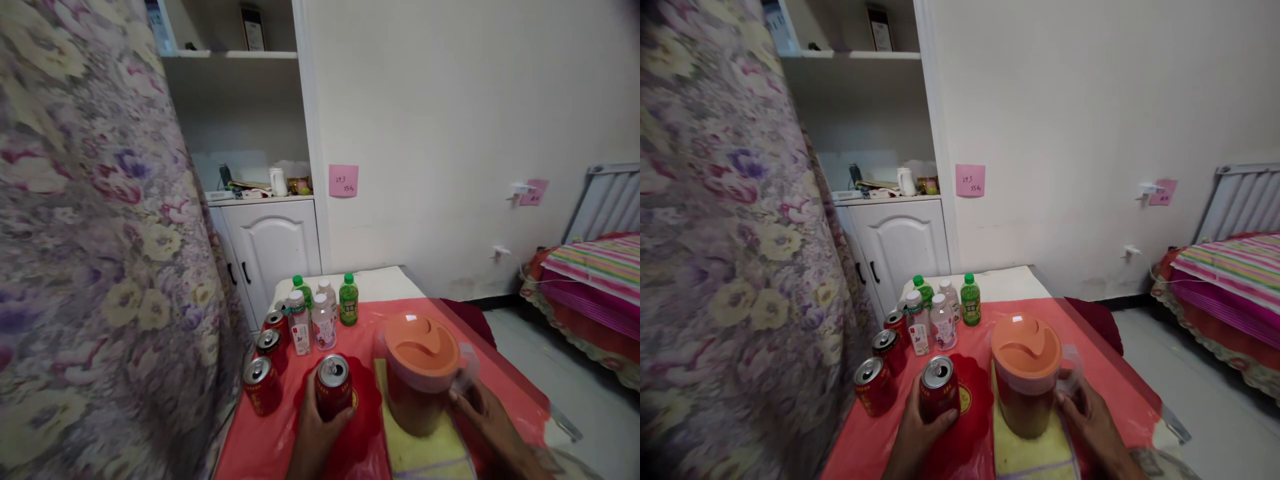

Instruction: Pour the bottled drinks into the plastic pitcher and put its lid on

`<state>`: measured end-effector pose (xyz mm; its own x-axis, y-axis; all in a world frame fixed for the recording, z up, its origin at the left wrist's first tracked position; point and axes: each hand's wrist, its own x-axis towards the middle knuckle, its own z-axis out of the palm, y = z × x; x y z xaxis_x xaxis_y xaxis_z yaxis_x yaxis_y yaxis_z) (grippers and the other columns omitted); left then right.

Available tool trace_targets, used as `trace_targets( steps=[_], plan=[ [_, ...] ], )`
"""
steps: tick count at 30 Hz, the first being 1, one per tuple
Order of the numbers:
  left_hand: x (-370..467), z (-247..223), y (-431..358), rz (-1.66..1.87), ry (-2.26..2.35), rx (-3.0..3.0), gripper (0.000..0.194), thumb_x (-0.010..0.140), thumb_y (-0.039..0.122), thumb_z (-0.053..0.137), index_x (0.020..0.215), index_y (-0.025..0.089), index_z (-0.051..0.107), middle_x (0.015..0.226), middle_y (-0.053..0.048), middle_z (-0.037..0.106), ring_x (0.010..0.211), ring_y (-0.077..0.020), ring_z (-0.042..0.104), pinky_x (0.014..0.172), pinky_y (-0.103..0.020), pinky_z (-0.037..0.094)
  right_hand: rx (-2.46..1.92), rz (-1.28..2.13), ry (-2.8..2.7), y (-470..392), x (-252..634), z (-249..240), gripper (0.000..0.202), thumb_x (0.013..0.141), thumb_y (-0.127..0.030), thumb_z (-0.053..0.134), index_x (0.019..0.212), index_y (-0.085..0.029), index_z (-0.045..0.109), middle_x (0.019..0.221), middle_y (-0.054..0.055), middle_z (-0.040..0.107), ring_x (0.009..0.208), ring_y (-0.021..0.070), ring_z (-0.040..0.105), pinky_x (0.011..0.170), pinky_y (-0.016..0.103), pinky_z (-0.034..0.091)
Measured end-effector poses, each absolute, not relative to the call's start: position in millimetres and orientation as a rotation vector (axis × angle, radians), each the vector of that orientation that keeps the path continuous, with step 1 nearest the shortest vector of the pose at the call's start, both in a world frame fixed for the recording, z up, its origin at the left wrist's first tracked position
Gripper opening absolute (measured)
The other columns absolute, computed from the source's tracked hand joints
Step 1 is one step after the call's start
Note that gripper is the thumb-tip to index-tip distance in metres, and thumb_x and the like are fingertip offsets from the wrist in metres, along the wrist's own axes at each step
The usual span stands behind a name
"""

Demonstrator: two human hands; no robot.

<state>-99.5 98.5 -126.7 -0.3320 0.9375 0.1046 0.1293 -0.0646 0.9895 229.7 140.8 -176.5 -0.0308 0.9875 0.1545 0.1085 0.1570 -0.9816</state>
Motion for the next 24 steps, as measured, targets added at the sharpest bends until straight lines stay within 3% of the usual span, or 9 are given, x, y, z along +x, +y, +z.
trace_targets(
  steps=[6, 15, 20, 24],
  plan=[
    [-100, -131, 99, 1.510, 1.526, 1.203, 0.081, 0.053, 0.033, 0.084, 0.128, 0.020, 0.058, 0.129, -0.016, 0.070, 0.125, -0.0413, 0.061, 0.104, -0.053, 0.051, -1.195, 1.073, -1.368, 144, 233, -180, 0.049, 0.083, -0.056, 0.068, 0.120, -0.024, 0.062, 0.132, 0.010, 0.070, 0.130, 0.0356, 0.058, 0.101, 0.045, 0.055],
    [-100, -131, 98, 1.497, 1.482, 1.207, 0.084, 0.055, 0.036, 0.085, 0.132, 0.019, 0.055, 0.133, -0.017, 0.068, 0.127, -0.0408, 0.061, 0.106, -0.052, 0.050, -1.192, 1.023, -1.356, 144, 233, -179, 0.045, 0.081, -0.052, 0.071, 0.115, -0.023, 0.066, 0.128, 0.011, 0.073, 0.123, 0.0355, 0.064, 0.097, 0.044, 0.058],
    [-100, -135, 100, 1.501, 1.517, 1.206, 0.082, 0.055, 0.036, 0.085, 0.130, 0.020, 0.057, 0.130, -0.016, 0.070, 0.127, -0.0416, 0.060, 0.105, -0.052, 0.051, -1.173, 1.068, -1.358, 143, 234, -180, 0.050, 0.081, -0.052, 0.071, 0.122, -0.024, 0.063, 0.131, 0.010, 0.071, 0.131, 0.0353, 0.058, 0.102, 0.045, 0.055],
    [-100, -139, 101, 1.517, 1.538, 1.195, 0.084, 0.054, 0.035, 0.085, 0.131, 0.020, 0.057, 0.131, -0.017, 0.069, 0.128, -0.0426, 0.059, 0.105, -0.053, 0.050, -1.178, 1.053, -1.371, 143, 233, -178, 0.046, 0.083, -0.055, 0.068, 0.118, -0.024, 0.064, 0.131, 0.010, 0.071, 0.130, 0.0348, 0.059, 0.100, 0.043, 0.056]
  ],
)
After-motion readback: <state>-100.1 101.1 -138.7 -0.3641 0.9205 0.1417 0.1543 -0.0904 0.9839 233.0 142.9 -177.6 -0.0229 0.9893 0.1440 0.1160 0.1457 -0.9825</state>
